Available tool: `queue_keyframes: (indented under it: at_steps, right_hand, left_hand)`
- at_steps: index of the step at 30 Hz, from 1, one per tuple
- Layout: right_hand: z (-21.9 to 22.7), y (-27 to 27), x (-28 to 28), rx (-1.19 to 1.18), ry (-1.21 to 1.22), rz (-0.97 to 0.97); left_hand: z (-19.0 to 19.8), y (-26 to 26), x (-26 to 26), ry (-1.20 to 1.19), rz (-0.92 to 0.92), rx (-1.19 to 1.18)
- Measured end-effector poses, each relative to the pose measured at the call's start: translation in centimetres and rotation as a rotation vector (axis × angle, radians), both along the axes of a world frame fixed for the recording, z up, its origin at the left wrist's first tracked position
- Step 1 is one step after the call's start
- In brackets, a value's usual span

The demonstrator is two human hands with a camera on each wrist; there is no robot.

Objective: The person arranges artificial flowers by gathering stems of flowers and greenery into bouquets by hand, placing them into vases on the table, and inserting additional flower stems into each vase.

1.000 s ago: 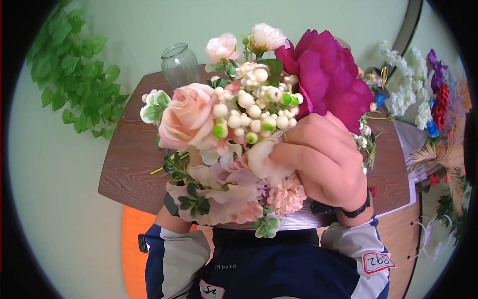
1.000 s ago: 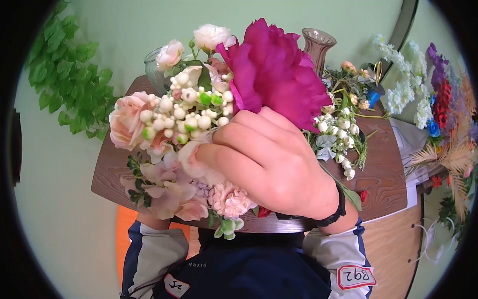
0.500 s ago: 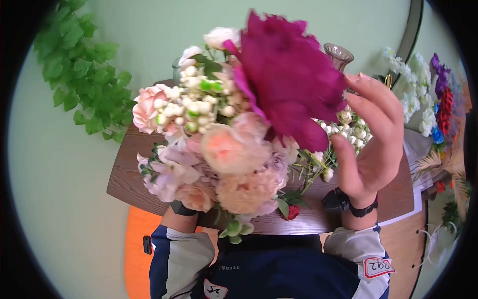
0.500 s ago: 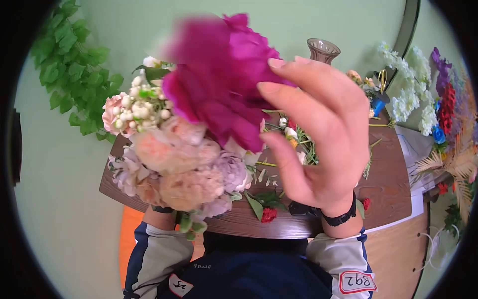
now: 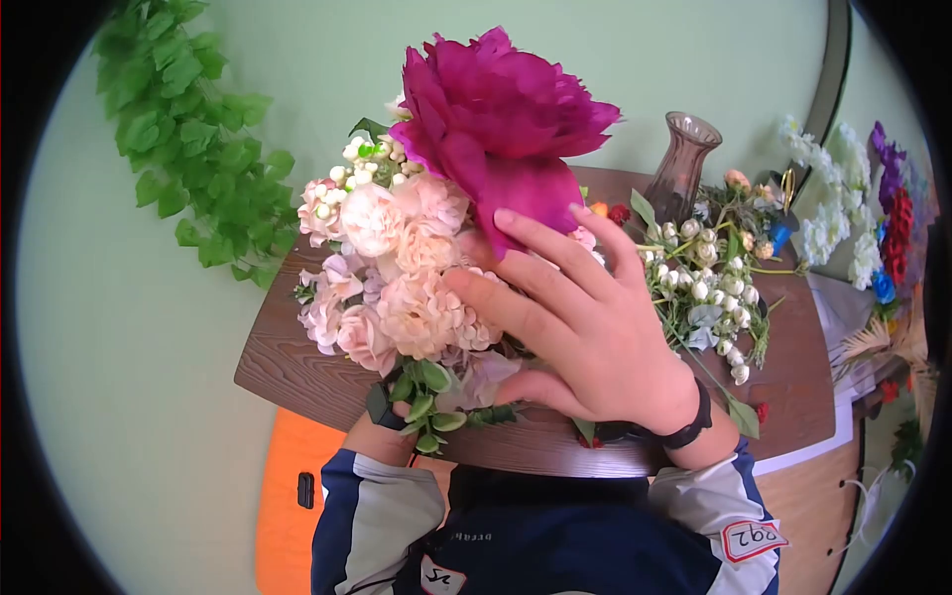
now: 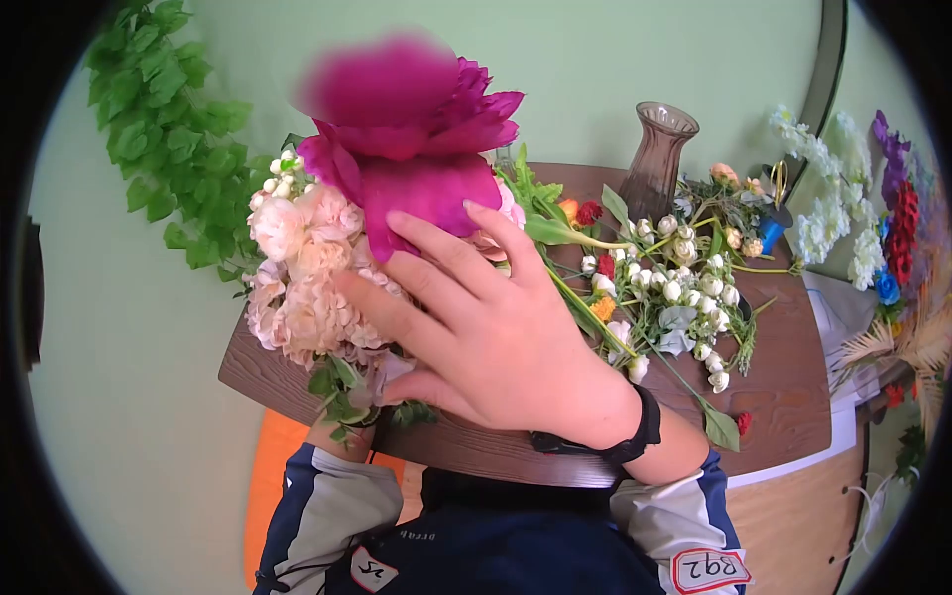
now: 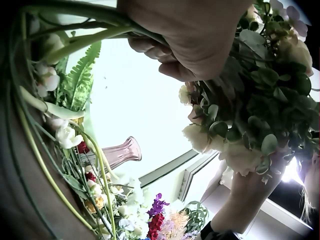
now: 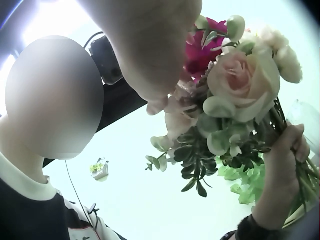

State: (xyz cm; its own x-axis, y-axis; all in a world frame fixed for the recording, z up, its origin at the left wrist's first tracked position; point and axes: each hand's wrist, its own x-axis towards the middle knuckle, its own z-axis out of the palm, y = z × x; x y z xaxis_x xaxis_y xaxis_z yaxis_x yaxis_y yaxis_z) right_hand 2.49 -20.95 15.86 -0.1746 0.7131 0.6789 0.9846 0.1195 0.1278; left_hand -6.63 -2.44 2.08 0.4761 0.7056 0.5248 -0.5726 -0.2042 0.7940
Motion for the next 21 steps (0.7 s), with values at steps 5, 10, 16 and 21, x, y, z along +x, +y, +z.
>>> queue_keyframes:
  at_steps: [5, 10, 16, 21]
  right_hand:
    - [0.3, -0.6, 2.1, 0.061, 0.053, 0.101]
    - [4.5, -0.8, 4.0, 0.479, 0.027, 0.132]
    - [4.9, 0.6, 4.2, 0.171, 0.149, 0.190]
    - [2.8, 2.1, 3.4, 0.229, 0.044, 0.057]
  left_hand:
    - [1.0, 0.7, 0.4, -0.014, 0.051, 0.006]
    - [1.7, 0.9, -0.5, -0.035, 0.101, 0.012]
    - [4.6, 2.1, 3.1, -0.083, 0.131, 0.026]
    - [6.5, 4.1, 4.5, -0.108, 0.183, 0.036]
